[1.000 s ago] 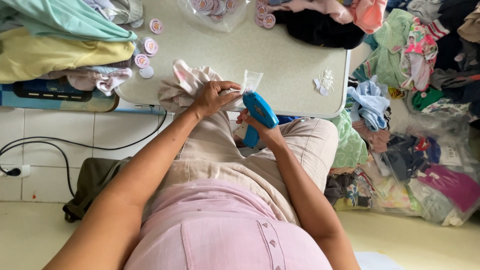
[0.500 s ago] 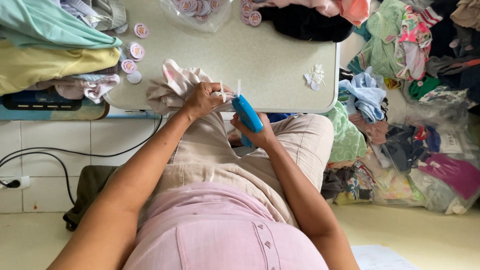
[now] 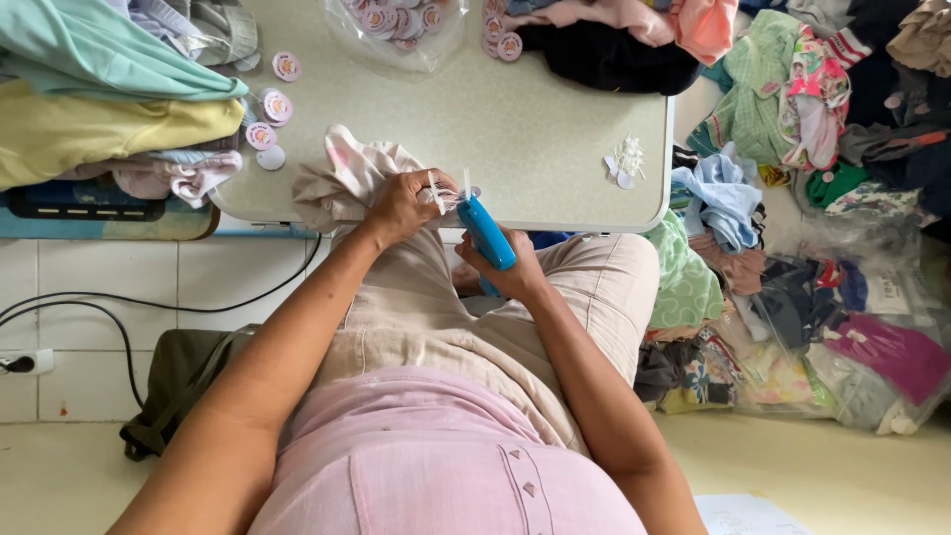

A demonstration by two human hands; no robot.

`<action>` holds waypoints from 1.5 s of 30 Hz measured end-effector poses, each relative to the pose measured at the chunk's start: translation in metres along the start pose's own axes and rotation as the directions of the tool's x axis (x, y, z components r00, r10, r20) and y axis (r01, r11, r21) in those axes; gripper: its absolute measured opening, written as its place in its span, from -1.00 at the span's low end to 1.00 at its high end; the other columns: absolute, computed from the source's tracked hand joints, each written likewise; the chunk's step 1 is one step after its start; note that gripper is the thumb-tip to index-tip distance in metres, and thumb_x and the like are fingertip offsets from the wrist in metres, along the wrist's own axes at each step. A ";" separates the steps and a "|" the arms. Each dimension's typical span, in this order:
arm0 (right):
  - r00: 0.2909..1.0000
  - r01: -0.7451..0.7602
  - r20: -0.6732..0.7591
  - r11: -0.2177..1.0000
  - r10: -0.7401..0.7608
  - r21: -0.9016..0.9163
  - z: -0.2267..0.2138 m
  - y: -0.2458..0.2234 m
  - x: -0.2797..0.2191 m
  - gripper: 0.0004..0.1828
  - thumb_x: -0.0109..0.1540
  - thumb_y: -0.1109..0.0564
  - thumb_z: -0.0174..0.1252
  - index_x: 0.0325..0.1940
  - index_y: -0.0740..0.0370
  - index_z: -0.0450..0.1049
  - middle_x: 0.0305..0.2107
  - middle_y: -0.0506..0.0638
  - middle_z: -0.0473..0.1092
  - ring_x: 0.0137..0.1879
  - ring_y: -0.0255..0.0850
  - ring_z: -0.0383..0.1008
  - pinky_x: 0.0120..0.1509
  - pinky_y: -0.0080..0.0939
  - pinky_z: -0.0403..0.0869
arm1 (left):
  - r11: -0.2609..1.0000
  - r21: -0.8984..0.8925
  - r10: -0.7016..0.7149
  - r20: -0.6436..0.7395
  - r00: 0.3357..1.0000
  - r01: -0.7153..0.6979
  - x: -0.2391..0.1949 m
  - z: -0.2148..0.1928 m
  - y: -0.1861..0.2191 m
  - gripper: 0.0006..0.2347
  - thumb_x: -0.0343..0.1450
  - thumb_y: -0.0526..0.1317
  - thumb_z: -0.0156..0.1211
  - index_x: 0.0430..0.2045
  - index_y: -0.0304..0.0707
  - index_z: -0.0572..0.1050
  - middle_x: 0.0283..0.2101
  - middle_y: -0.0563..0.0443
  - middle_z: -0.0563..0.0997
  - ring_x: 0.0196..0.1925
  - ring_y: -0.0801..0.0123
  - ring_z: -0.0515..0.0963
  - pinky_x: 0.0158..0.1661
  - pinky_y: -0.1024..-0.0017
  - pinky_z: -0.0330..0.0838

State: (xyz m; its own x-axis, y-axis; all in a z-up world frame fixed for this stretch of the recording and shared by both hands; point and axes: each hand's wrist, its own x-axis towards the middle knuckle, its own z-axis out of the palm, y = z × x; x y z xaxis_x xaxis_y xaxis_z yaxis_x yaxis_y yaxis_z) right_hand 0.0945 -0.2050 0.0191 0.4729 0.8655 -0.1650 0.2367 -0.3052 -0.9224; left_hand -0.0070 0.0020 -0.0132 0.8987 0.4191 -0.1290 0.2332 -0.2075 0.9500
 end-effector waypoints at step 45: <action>0.993 -0.113 0.110 0.612 0.043 0.782 -0.006 -0.022 0.002 -0.54 0.19 0.03 0.22 0.08 0.37 0.51 -0.22 0.29 0.58 -0.07 0.06 0.64 0.11 0.12 0.57 | 0.995 0.040 0.091 0.003 0.996 -0.091 -0.012 -0.019 0.025 -0.65 0.28 -0.30 0.39 -0.03 -0.12 0.57 -0.16 -0.11 0.69 -0.08 0.11 0.67 -0.01 0.16 0.50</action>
State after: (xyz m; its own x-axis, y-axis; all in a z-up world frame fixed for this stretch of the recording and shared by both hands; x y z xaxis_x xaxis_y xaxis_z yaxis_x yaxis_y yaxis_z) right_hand 0.0955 -0.1984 0.0413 0.3863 0.8901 -0.2417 -0.5725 0.0260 -0.8195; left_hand -0.0188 0.0084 0.0172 0.9175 0.3954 -0.0426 0.1646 -0.2801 0.9458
